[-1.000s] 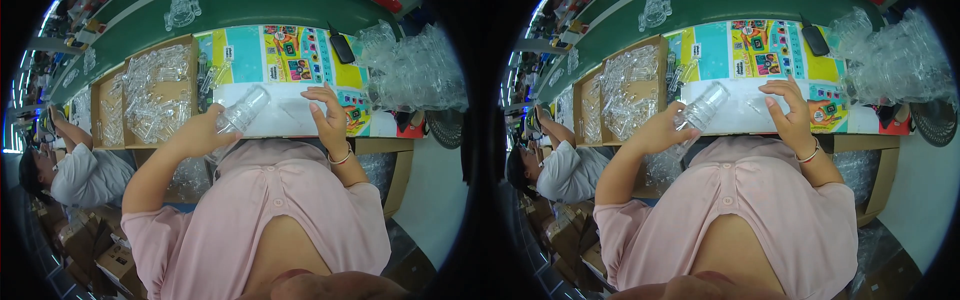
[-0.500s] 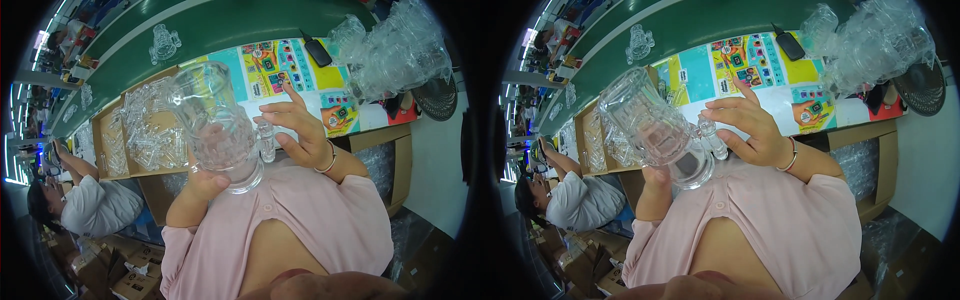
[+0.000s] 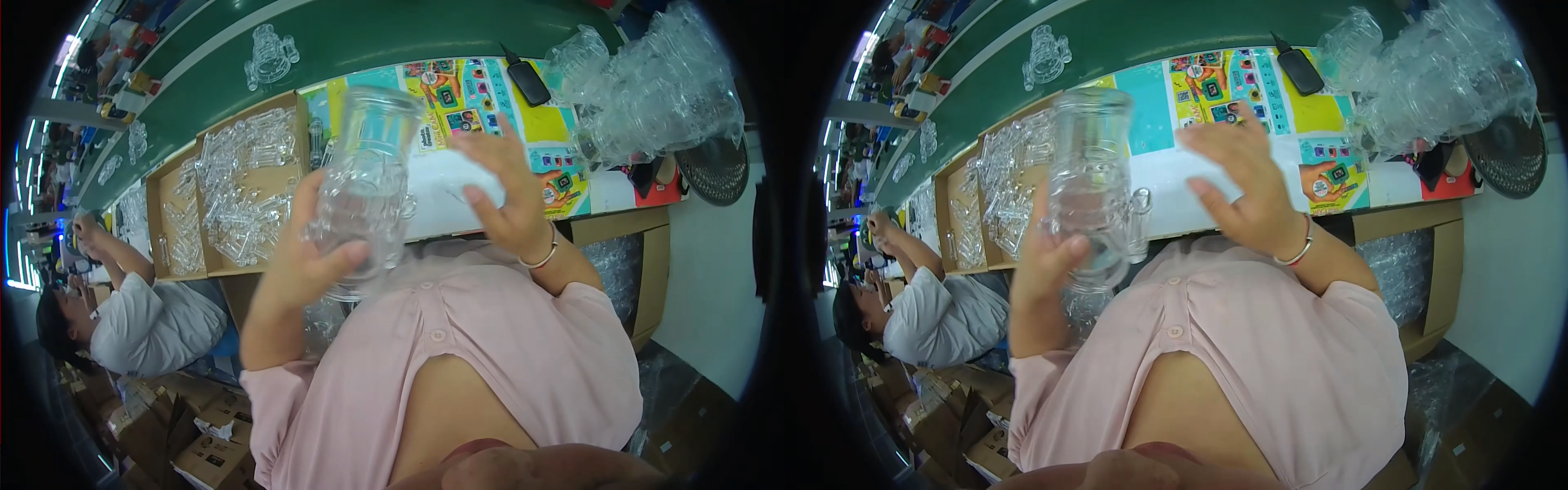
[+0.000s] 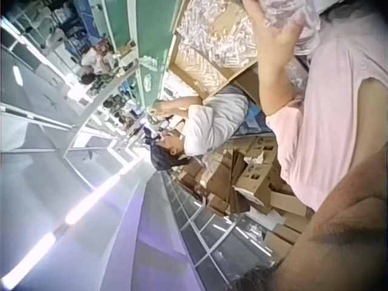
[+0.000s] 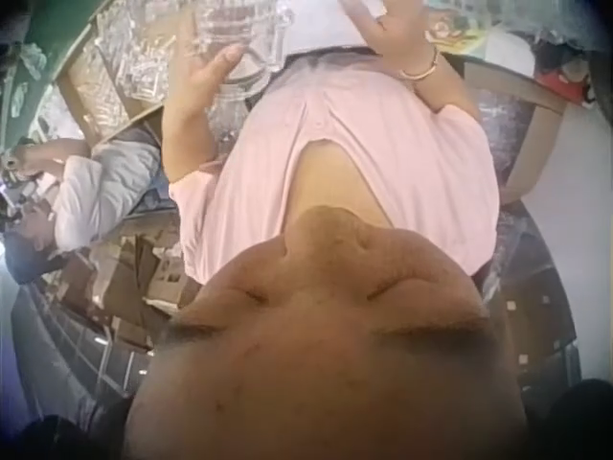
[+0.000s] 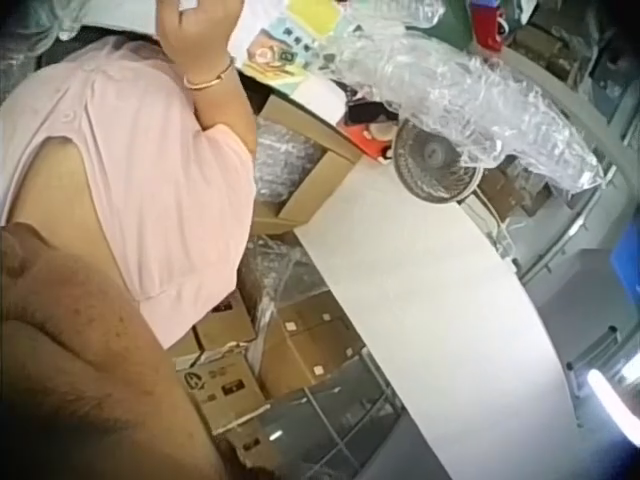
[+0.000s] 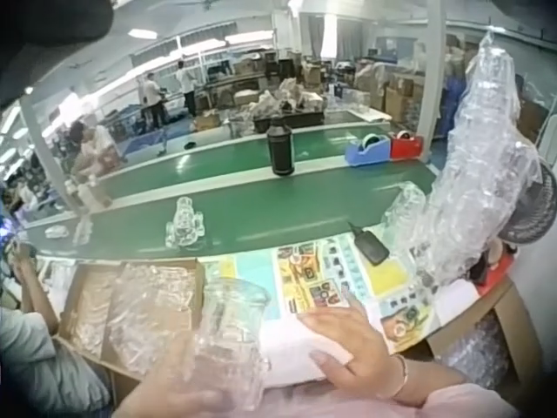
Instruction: Applying adhesive to small glass tubes and attaching them to a larger glass fixture component.
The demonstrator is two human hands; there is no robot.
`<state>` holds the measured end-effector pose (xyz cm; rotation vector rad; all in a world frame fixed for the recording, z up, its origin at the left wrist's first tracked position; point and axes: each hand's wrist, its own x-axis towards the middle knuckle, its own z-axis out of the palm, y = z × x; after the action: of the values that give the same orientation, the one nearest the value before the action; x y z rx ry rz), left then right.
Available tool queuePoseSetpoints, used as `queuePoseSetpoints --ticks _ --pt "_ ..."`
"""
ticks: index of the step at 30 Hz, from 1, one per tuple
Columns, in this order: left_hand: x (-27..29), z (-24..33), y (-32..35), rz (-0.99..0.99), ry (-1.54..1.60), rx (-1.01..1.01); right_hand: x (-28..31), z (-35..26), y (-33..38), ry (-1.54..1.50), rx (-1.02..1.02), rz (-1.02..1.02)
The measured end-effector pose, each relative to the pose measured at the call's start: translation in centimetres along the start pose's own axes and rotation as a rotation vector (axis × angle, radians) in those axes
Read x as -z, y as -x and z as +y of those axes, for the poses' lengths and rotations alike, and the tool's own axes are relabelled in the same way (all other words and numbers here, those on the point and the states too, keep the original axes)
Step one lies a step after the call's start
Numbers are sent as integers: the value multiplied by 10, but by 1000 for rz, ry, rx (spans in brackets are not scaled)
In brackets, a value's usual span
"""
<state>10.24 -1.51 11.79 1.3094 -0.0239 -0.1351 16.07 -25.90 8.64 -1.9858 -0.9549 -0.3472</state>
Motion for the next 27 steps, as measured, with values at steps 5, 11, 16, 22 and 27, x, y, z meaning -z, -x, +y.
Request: queuePoseSetpoints --ticks 5,11,16,22,27 --pt "17 -2 -4 -276 -999 385 7 24 25 -78 -200 185" --pt "21 -62 1 -490 -1326 616 -6 24 32 -51 -220 104" --pt "16 -12 5 -229 -1177 352 -3 27 24 -72 -219 131" --pt "27 -48 -26 -306 -1378 574 -11 23 26 -88 -200 83" --pt "17 -26 -33 -445 -1455 570 -6 22 26 -94 -199 127"
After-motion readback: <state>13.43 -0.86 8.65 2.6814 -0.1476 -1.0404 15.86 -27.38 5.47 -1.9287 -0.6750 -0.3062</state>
